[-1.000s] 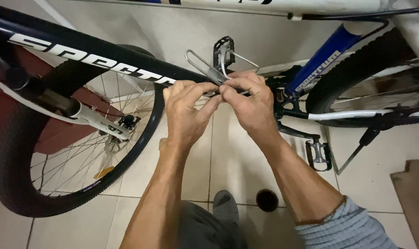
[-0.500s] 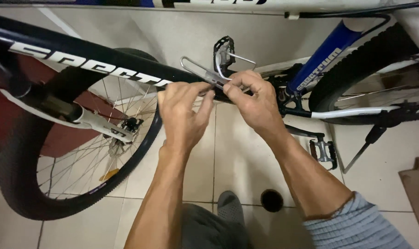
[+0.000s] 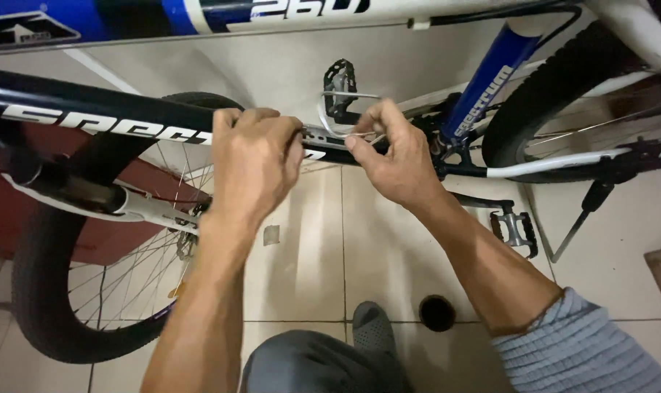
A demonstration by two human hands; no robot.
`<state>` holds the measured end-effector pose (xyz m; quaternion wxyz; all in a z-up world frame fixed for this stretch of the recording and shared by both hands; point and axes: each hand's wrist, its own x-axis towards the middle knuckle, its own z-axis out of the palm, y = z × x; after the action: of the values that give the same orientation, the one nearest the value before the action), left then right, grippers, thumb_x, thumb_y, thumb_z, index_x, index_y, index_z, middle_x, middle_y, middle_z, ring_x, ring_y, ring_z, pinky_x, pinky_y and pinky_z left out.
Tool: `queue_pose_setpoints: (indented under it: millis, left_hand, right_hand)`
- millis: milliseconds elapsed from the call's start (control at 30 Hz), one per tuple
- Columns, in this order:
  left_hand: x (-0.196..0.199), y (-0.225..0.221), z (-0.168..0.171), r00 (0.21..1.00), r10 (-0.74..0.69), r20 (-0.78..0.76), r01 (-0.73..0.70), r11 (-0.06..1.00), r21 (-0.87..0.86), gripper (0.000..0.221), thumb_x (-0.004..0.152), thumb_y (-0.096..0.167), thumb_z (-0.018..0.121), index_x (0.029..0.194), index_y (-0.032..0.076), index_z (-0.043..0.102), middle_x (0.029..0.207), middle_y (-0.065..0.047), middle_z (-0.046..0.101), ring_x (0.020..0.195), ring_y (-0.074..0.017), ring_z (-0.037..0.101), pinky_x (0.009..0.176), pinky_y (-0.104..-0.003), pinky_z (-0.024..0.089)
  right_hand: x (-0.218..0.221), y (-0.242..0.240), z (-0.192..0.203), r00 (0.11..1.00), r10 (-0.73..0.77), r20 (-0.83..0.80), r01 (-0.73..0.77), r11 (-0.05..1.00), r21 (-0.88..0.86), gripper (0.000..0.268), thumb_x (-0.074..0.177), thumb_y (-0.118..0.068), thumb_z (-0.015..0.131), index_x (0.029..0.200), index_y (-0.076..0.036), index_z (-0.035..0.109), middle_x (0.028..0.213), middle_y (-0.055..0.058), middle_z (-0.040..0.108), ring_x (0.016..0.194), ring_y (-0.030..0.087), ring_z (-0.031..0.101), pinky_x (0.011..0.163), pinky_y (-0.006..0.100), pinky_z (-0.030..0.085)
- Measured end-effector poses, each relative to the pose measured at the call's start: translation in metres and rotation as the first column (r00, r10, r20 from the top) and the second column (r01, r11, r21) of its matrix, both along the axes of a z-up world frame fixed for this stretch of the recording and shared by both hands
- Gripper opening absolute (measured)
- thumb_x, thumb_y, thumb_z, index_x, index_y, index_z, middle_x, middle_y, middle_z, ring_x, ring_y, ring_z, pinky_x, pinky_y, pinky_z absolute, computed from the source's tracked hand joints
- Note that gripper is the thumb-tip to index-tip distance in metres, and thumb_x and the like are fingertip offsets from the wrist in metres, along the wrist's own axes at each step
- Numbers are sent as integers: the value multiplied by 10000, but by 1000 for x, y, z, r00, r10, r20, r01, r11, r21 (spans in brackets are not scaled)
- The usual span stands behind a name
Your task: Installing a water bottle cage onto a bicycle frame by aligning it and tightening screws with a hex key.
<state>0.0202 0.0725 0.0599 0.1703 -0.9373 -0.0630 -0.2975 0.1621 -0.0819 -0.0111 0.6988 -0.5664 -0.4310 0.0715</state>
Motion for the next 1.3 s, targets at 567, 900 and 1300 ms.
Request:
queue_pose_setpoints:
  millis: [567, 900, 1300]
  left_hand:
    - [33, 15, 26, 970, 47, -239, -78, 990, -120, 113, 737, 97, 812, 809, 182, 794, 635, -57, 704, 658, -307, 707, 702, -355, 523]
    - [38, 7, 25, 924, 148, -352, -249, 932, -262, 141, 767, 65, 785, 876, 145, 822, 679, -123, 716, 652, -332, 711, 614, -377, 580]
    - [54, -1, 35, 846, 176, -502, -328, 916, -231, 214, 769, 13, 746, 923, 131, 834, 766, -207, 734, 740, -385, 738, 662, -455, 615]
  right_hand:
    - [16, 5, -10, 998, 66, 21, -66, 997, 36, 151, 966, -86, 678, 1096, -105, 752, 955, 153, 741, 958, 322, 713, 897, 438, 532]
    - [21, 6, -11, 994, 97, 39, -100, 993, 68, 166, 966, -59, 678, 1081, -119, 781, 910, 127, 722, 923, 289, 699, 884, 413, 530]
    - [15, 7, -13, 999, 51, 4, -51, 996, 69, 142, 968, -76, 691, 1066, -125, 782, 893, 100, 721, 897, 231, 700, 863, 383, 543]
